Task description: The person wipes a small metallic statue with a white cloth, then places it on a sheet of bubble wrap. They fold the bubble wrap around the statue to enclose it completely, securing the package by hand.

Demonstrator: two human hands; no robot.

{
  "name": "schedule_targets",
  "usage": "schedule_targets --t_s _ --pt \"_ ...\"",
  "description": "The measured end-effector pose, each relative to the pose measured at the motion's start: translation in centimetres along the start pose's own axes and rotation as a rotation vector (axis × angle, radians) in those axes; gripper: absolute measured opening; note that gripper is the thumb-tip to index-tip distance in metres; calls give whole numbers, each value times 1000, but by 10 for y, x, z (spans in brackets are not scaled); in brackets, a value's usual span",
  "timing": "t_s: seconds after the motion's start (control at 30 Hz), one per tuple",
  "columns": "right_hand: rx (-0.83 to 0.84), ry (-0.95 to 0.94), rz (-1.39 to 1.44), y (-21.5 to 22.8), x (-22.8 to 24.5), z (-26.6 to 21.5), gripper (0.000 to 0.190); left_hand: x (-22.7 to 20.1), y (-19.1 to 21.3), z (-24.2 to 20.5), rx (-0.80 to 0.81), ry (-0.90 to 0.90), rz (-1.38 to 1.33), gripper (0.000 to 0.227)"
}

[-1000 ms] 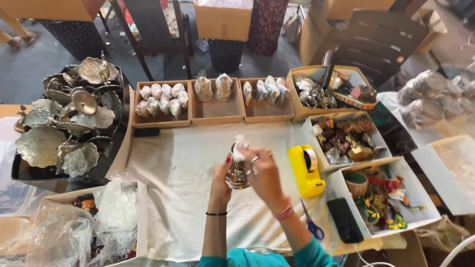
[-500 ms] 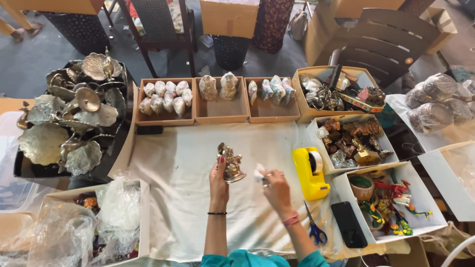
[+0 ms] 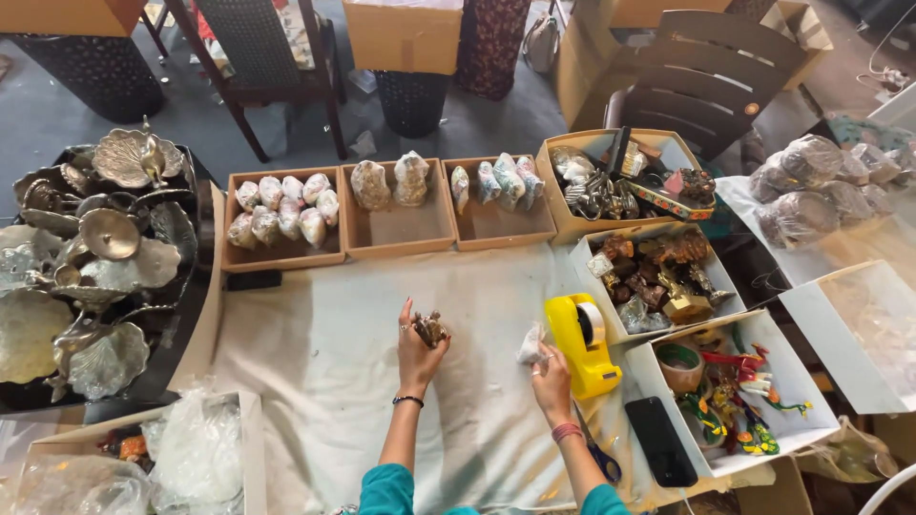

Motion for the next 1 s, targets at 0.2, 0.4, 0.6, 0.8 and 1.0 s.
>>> schedule_targets --t_s 0.2,0.4,0.6,0.8,1.0 --pt "27 144 -139 0 21 -56 65 41 2 -12 -16 -106 99 107" --pt "36 276 -228 -8 5 -95 55 37 14 -48 -138 -211 254 120" --pt "52 320 -290 -10 7 -94 52 57 15 -150 81 -445 737 111" --pt "64 372 -311 -3 8 -97 53 50 28 -228 553 -294 466 73" --pt "119 405 -292 -1 4 -92 55 79 206 -164 -155 -444 869 53"
Point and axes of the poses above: each hand's wrist, its own z-axis towards the middle knuckle, its own y-axis out of the back of the hand, x = y × z, the point moved 5 cm from there along z, towards the middle knuckle, and after that the axes turned 3 degrees about -x, right-handed, at the moved point
